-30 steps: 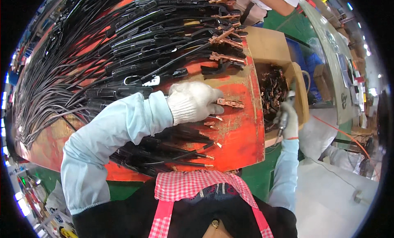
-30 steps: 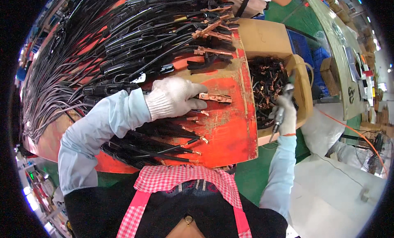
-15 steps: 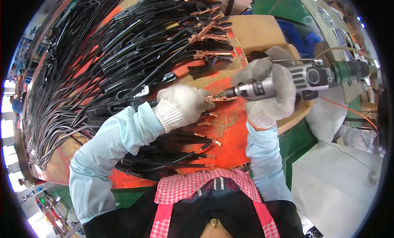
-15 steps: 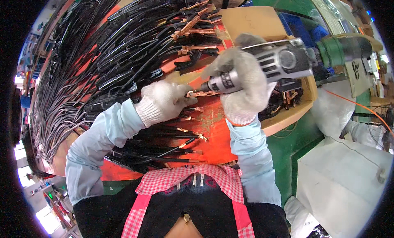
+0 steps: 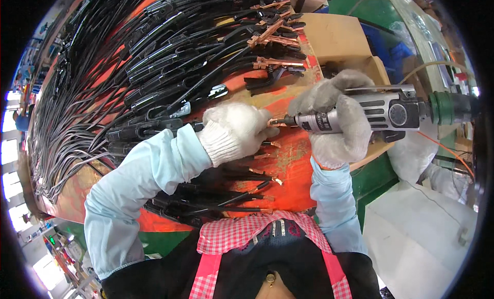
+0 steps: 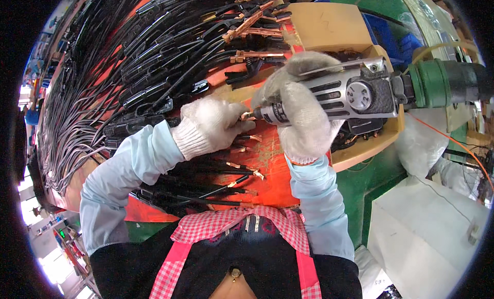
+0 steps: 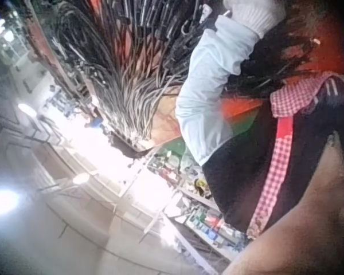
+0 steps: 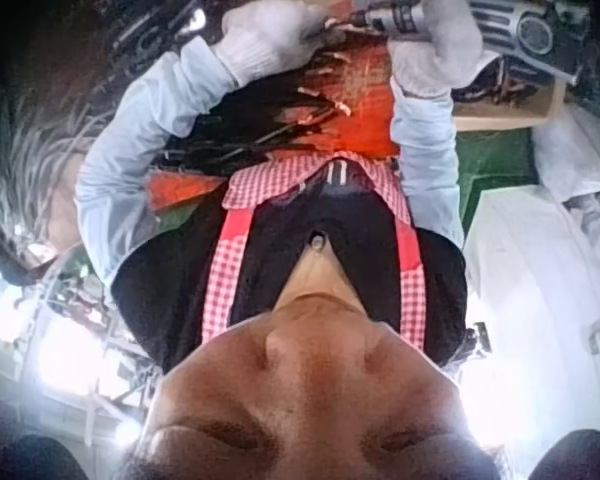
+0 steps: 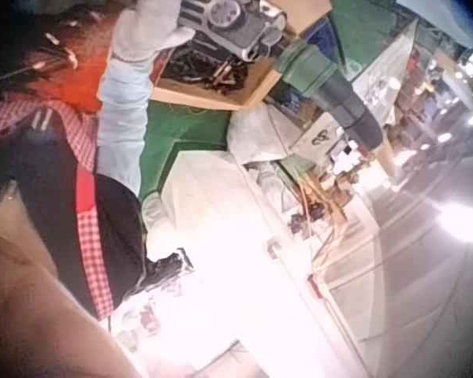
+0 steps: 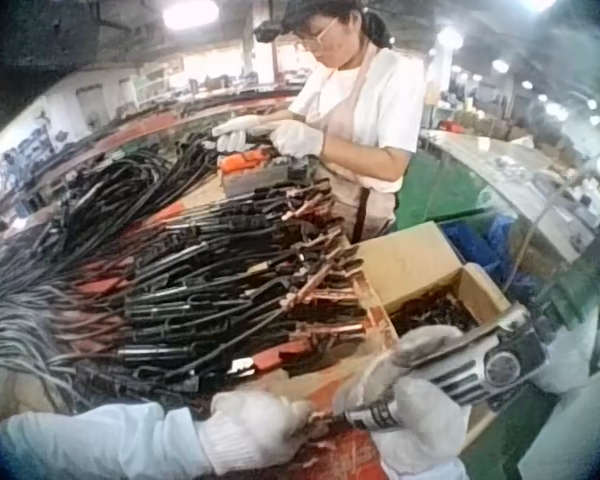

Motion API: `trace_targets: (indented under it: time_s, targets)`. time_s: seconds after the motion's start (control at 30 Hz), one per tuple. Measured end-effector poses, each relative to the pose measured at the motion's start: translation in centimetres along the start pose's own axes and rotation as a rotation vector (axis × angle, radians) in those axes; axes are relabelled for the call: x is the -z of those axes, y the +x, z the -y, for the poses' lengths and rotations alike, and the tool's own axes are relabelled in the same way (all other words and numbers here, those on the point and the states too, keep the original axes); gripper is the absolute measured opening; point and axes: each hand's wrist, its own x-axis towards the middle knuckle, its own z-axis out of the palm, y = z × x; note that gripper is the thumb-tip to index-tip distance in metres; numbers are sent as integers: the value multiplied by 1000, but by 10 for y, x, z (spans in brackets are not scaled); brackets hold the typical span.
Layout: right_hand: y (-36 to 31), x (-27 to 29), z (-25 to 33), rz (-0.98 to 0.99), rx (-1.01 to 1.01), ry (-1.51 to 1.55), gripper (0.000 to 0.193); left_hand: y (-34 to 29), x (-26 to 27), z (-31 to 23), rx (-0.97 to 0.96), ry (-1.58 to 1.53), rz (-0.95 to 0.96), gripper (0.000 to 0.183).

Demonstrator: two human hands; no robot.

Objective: The recorder uses a pneumatic tool to crimp metal connectors onto the ends of electrical wires.

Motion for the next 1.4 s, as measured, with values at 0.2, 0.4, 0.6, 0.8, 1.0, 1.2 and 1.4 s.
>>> trace_targets:
  time_s: [0.2, 0.4, 0.6, 0.8, 1.0, 1.2, 1.4]
  targets:
    - [-1, -2, -3, 38, 47, -91, 33, 1, 0, 0, -15, -23, -36, 37]
    - [-2, 3, -1, 159, 59, -44, 39, 2, -8, 4, -28, -27, -65, 35]
    - [-6, 6, -3, 112, 46, -53, 43, 2, 8, -2, 23, -65, 93, 37]
    - [-6, 11, -4, 211, 50, 21, 46, 1, -6, 4, -19, -53, -36, 32]
    - [-13, 14, -7, 107, 32, -4, 46, 3, -2, 0, 6, -41, 0, 30]
    - [2, 27, -10, 240, -45, 198, 35, 2, -2, -3, 22, -4, -76, 27]
    - [37, 29, 52, -212, -387, -258, 33, 1, 1, 7, -55, -52, -84, 25]
